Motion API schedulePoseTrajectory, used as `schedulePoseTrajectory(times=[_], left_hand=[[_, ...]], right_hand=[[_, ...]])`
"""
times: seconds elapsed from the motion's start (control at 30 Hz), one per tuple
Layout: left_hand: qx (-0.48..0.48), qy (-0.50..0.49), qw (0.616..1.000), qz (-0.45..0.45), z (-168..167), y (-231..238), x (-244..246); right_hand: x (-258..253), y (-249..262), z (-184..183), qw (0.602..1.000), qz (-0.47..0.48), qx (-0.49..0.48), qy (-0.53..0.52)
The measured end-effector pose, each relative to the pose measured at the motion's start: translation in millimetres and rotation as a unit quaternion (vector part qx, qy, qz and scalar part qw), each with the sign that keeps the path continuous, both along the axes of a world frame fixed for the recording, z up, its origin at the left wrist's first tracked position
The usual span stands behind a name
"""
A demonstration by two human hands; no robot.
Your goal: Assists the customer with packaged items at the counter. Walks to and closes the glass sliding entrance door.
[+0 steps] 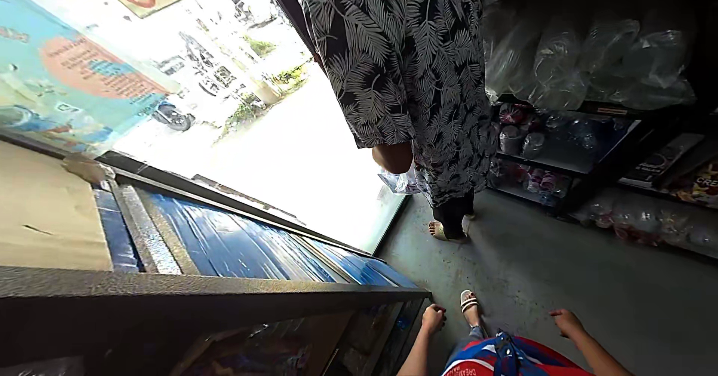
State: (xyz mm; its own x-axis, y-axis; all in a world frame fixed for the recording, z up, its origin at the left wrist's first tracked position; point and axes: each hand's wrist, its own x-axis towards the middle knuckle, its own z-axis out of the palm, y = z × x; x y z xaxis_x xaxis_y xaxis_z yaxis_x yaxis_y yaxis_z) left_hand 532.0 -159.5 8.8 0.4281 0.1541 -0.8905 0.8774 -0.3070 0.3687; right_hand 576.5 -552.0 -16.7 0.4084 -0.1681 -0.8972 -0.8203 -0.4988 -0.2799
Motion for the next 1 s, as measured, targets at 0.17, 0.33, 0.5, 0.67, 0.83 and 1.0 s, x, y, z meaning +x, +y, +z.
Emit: schedulePoseTrajectory(times=[0.17, 0.33, 0.5, 0.67, 0.83, 1.0], left_hand=[[-0.008, 0.036, 0.999, -0.020, -8, -6, -17], [0.003, 0.061, 0.998, -0.017, -18, 4, -39], [0.016, 0.056, 0.998, 0.006, -14, 12, -37], [0.004, 0.043, 0.999, 0.004, -13, 13, -18], [-0.009, 0.044, 0.999, -0.005, -18, 13, 2], [-0.003, 0.050, 0.998, -0.033, -28, 26, 26]], right_hand=[[10, 13, -20, 0.998, 0.055, 0.013, -0.016], [29, 4, -3, 0.999, -0.022, 0.011, -0.029], [25, 12, 1, 0.999, -0.028, 0.022, -0.003], [27, 8, -18, 1.000, 0.010, -0.023, -0.007], [43, 14, -12, 0.999, -0.003, -0.031, -0.012], [49, 43, -11, 1.000, -0.001, -0.007, -0.018]])
